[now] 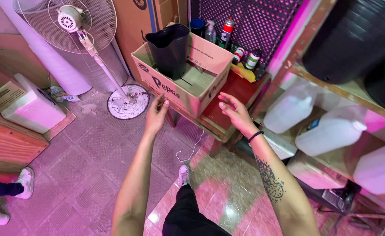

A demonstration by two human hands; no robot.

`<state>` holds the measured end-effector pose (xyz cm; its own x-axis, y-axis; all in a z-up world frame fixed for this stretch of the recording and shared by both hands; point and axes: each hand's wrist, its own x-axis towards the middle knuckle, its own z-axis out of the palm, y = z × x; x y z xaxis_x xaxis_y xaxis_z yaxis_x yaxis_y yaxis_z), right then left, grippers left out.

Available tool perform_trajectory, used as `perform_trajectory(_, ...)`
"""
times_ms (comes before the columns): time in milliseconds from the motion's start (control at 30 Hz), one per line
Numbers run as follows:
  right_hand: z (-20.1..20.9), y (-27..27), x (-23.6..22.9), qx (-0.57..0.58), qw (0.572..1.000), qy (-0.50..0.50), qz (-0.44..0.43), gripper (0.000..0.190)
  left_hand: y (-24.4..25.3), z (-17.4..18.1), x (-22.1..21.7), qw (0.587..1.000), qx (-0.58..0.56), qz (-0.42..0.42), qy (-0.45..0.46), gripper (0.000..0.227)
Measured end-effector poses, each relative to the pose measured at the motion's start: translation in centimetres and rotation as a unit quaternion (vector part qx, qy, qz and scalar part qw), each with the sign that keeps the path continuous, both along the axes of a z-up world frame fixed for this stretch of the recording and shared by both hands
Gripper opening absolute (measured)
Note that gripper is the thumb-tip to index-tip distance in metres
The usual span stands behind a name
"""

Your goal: The person repeatedly picks up white plastic jugs and black flexible plant pots from a cardboard box and places them onto metal shelves. They also handle a blue and yellow spray bottle, moving it between shelves. The task involves organizing these items by stacking and arranging them on the shelving unit.

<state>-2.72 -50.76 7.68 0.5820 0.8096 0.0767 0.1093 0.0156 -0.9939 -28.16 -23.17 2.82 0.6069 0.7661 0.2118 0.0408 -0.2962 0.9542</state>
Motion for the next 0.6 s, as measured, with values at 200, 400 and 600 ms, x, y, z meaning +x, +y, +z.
perform_trajectory(200, -2.8, 16.2, 8.8, -0.002, 1.000, 0.005, -0.004, 0.063, 15.6, 1.5, 6.8, 0.999, 0.033, 0.021, 0.028, 0.065)
perform_trajectory(400, -7.7, 28.6, 15.1, -0.029, 0.999, 0.030, 0.010, 0.071, 27.8, -0.8, 13.7, 0.947, 0.159, 0.005, 0.278, 0.092)
perform_trajectory(600, -14.0, 35.9, 19.5, -0.079, 0.995, 0.057, -0.028, 0.085, 33.9, -1.5, 17.3, 0.883, 0.244, -0.046, 0.399, 0.109)
